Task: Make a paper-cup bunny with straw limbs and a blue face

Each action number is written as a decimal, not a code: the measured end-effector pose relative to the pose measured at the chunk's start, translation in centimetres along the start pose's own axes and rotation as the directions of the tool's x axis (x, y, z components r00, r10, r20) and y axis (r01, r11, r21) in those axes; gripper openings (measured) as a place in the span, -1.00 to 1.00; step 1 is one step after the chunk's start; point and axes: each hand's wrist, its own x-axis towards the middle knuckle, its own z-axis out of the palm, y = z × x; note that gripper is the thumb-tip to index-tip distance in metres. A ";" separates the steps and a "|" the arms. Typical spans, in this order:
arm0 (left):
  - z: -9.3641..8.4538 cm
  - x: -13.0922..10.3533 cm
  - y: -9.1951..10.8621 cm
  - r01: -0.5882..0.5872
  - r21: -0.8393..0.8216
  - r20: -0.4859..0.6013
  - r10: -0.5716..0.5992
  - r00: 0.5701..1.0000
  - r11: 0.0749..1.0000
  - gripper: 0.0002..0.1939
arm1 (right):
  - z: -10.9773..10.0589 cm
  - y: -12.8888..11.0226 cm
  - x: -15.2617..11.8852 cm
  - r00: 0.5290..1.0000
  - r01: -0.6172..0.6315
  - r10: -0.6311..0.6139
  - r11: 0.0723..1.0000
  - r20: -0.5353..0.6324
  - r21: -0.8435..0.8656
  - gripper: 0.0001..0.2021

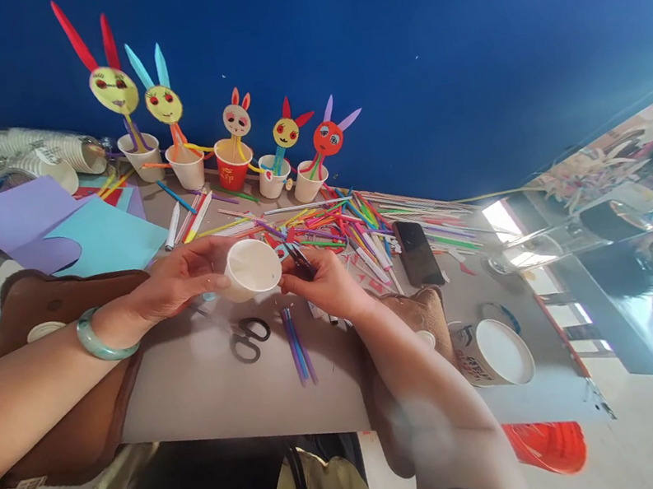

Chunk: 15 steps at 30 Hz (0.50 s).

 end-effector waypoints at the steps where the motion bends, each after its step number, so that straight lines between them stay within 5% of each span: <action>1: 0.0 0.0 -0.1 0.009 -0.018 -0.002 -0.009 1.000 1.000 -0.45 | 0.0 0.0 -0.1 1.000 0.006 -0.006 1.000 -0.005 -0.008 -0.75; 7: -0.2 0.1 -0.2 0.109 -0.147 -0.006 -0.111 0.994 0.983 -0.72 | -0.1 0.1 -0.2 0.997 0.074 -0.073 0.996 0.033 -0.041 -0.84; 11: -0.1 -0.2 0.2 0.200 -0.177 0.198 -0.164 0.966 0.964 -0.52 | -0.5 0.0 -0.3 0.993 0.099 -0.095 0.994 0.071 -0.055 -0.82; 15: -0.2 -0.4 0.2 0.179 -0.023 0.361 -0.159 0.919 0.984 -0.36 | -0.9 -0.5 -0.4 0.980 0.130 -0.119 0.990 0.161 -0.058 -0.78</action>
